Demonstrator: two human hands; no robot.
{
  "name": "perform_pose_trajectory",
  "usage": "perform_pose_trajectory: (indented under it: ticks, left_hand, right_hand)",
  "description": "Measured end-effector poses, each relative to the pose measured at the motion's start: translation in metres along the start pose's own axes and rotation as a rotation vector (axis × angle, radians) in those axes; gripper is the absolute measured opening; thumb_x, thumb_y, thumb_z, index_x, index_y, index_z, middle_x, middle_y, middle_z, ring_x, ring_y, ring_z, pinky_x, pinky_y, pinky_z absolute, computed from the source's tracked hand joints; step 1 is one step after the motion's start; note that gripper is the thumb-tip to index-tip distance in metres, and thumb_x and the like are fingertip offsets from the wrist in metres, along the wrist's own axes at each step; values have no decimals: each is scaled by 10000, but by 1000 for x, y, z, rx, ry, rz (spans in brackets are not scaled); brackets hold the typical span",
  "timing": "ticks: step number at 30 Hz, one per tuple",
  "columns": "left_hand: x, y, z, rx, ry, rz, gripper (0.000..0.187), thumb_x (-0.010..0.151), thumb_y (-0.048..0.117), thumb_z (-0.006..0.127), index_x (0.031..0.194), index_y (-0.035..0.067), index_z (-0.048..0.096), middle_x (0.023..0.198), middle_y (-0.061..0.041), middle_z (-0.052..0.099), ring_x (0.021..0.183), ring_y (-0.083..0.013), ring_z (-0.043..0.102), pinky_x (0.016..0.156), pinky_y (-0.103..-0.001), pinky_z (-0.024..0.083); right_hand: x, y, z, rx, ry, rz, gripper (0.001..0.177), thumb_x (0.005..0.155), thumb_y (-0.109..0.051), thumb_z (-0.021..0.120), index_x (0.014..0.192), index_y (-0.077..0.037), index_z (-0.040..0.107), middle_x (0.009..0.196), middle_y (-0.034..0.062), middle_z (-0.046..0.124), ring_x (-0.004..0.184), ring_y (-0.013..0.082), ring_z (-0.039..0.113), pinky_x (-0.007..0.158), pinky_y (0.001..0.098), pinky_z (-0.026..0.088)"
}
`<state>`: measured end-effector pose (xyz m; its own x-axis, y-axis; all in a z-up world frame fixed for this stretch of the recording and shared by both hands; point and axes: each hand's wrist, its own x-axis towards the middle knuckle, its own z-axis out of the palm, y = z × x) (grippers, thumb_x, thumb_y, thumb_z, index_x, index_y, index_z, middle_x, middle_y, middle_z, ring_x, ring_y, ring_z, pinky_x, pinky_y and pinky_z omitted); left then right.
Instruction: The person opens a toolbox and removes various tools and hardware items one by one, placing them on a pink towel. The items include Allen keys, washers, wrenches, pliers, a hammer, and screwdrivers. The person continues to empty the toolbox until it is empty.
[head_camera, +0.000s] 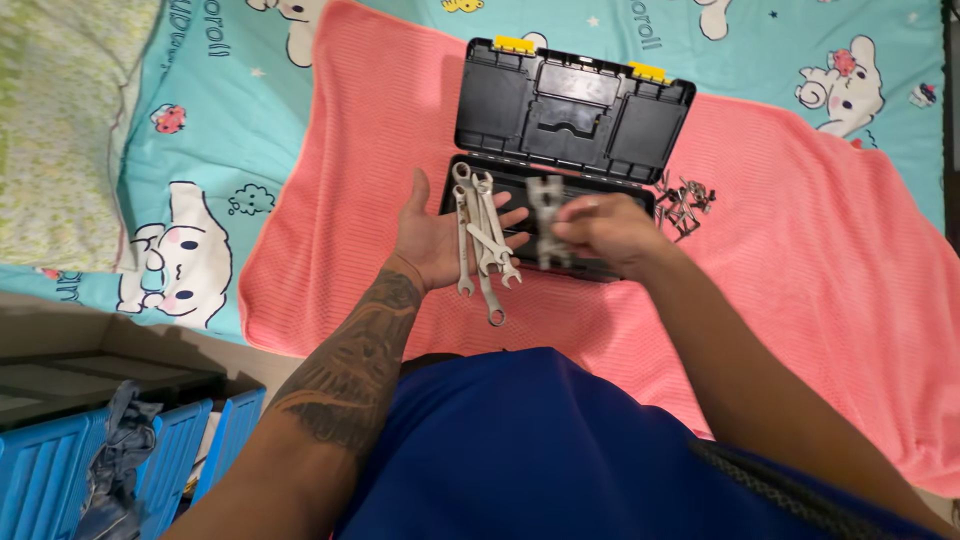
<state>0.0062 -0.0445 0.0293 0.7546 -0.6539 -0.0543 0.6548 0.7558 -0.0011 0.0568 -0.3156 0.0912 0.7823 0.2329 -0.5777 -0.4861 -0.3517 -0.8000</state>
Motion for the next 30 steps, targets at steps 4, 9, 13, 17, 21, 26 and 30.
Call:
perform_pose_trajectory:
  ticks: [4, 9, 13, 17, 21, 26, 30]
  left_hand:
    - [5, -3, -2, -40, -82, -65, 1264, 830, 980, 351, 1585, -33, 370, 1555, -297, 422, 1386, -526, 468, 1139, -680, 396]
    - [-16, 0, -5, 89, 17, 4, 1216, 812, 940, 383, 1605, 19, 339, 1609, -257, 391, 1407, -535, 438, 1114, -700, 385]
    - [-42, 11, -4, 49, 8, 42, 1214, 784, 948, 401, 1602, 54, 338, 1616, -235, 378, 1412, -534, 427, 1121, -707, 373]
    - [-62, 24, 1, -40, 118, 97, 1258, 783, 965, 421, 1603, 16, 336, 1615, -283, 359, 1402, -573, 401, 1140, -684, 364]
    - [-81, 37, 7, -83, 130, 168, 1255, 775, 975, 437, 1615, 48, 327, 1637, -284, 323, 1435, -573, 374, 1159, -694, 345]
    - [-98, 45, 8, 54, 92, 197, 1274, 727, 978, 424, 1622, 77, 313, 1659, -225, 323, 1450, -563, 358, 1161, -704, 324]
    - [-99, 45, 8, 15, 115, 219, 1280, 752, 976, 416, 1636, 58, 295, 1660, -241, 322, 1445, -578, 356, 1150, -725, 324]
  right_hand:
    - [-8, -11, 19, 63, -101, -17, 168, 859, 3, 665, 1005, -42, 733, 991, 65, 801, 849, 129, 785, 722, 253, 566]
    - [11, 9, 5, -290, 148, -150, 162, 873, 0, 684, 1013, -25, 762, 1002, 150, 787, 825, 220, 745, 742, 316, 604]
    - [43, 30, 45, -860, 227, -464, 175, 814, -53, 717, 967, -82, 798, 948, 167, 776, 853, 325, 749, 799, 418, 586]
    - [70, 21, 86, -1210, 224, -743, 125, 725, -96, 746, 839, -68, 791, 921, 187, 752, 888, 405, 716, 770, 500, 584]
    - [81, 11, 103, -1336, 109, -476, 151, 765, -175, 776, 878, -75, 786, 933, 214, 746, 918, 393, 722, 820, 494, 584]
    - [83, 24, 105, -1355, 59, -397, 101, 796, -156, 752, 856, -93, 803, 954, 200, 755, 929, 384, 734, 837, 489, 587]
    - [82, 11, 101, -1380, 49, -458, 149, 787, -159, 762, 873, -38, 769, 955, 218, 742, 918, 403, 726, 809, 512, 575]
